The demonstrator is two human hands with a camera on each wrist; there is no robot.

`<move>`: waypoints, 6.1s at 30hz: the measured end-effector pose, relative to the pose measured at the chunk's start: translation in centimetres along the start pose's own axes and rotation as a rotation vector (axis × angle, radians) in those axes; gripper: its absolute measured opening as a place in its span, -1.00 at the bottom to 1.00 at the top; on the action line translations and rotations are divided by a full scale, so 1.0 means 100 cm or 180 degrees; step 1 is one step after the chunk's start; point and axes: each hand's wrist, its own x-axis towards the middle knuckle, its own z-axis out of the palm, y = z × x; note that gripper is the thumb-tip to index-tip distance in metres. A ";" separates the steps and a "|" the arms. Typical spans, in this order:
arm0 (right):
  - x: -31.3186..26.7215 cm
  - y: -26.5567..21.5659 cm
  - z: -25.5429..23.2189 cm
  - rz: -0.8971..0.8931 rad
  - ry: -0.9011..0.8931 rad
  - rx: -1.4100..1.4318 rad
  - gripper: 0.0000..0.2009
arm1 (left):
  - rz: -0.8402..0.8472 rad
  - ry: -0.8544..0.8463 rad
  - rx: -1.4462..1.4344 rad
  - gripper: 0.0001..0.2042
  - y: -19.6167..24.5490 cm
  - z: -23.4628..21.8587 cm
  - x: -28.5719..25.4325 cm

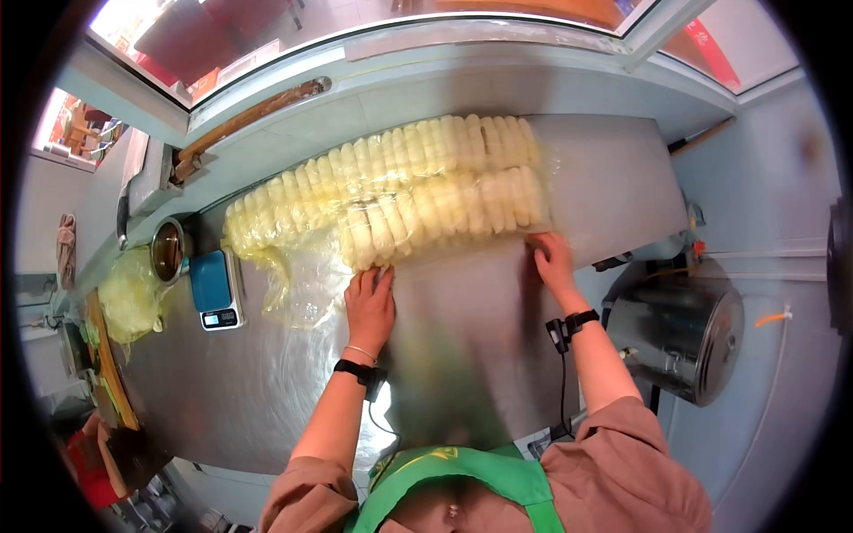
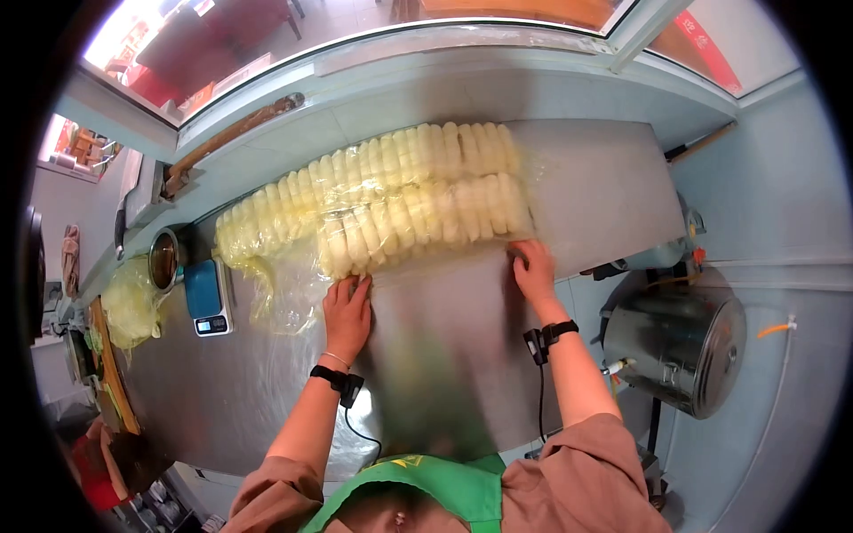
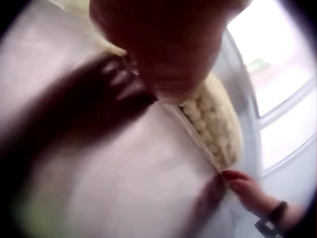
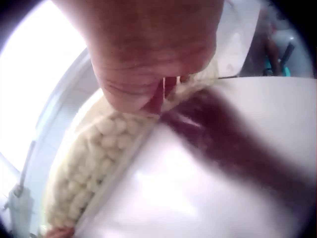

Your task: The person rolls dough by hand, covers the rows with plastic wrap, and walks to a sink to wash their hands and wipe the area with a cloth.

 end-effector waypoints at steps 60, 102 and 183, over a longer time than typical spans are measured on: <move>-0.010 -0.116 0.058 -0.0903 -0.0535 -0.0448 -0.70 | -0.0343 0.0218 -0.1107 -0.65 -0.039 -0.009 -0.019; -0.114 -0.277 0.172 -0.1838 -0.1294 -0.0110 -0.41 | -0.2177 0.1471 -0.1252 -0.48 -0.306 -0.086 0.110; -0.818 -0.904 0.425 -0.0073 -0.7505 -0.0169 -0.83 | -0.8038 0.3678 -0.2149 -0.79 0.199 0.070 -0.833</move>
